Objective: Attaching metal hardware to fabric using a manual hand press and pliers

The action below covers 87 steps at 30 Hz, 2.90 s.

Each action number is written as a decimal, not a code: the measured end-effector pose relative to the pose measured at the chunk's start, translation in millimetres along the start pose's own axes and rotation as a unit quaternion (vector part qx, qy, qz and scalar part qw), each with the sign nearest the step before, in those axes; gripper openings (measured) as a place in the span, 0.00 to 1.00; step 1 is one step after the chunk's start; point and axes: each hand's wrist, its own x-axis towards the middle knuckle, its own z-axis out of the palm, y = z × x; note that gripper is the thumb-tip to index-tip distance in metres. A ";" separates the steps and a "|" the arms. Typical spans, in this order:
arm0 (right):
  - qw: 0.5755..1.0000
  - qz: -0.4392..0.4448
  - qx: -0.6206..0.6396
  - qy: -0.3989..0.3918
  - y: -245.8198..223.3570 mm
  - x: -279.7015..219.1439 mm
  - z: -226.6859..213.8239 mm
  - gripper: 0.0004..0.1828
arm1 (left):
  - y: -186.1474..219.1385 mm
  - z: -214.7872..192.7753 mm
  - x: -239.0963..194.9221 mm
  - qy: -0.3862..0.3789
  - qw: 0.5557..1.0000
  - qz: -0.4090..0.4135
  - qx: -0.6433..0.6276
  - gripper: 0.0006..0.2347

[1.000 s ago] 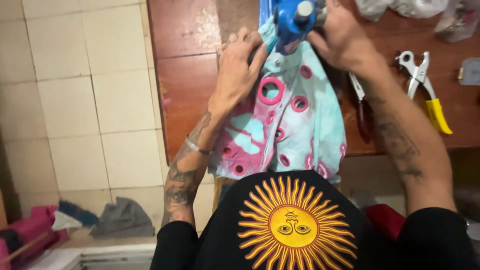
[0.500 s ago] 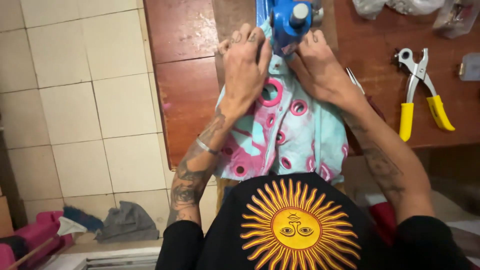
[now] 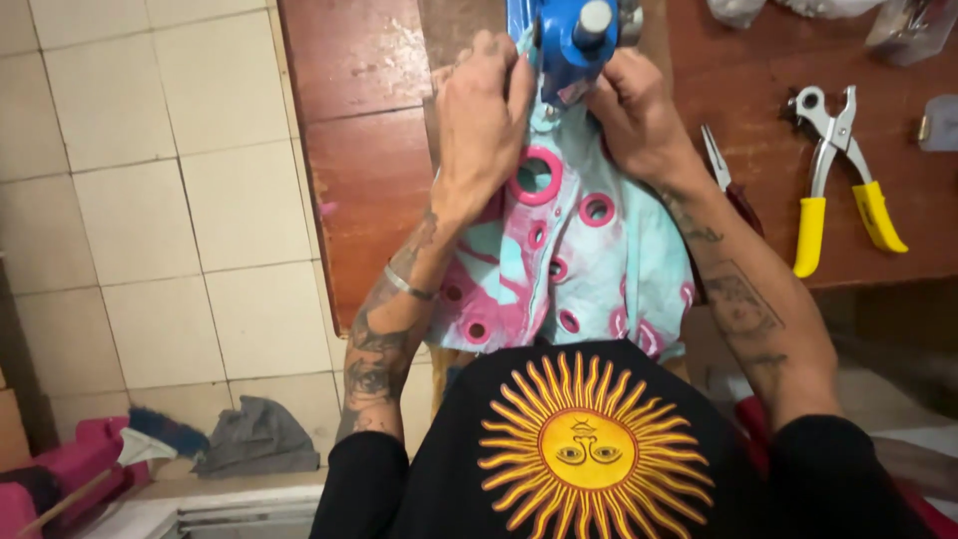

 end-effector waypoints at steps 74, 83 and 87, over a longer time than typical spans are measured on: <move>0.997 0.013 -0.002 0.073 -8.6 -4.0 6.2 0.14 | 16.8 2.4 -61.9 0.039 0.993 0.061 0.096 0.13; 0.996 0.003 0.015 0.087 -3.8 -5.1 9.6 0.13 | 8.1 8.7 -55.7 0.095 0.978 0.131 0.130 0.10; 0.997 0.021 0.015 0.079 2.4 -3.6 13.2 0.13 | 18.5 0.6 -43.0 0.108 0.989 0.030 -0.092 0.04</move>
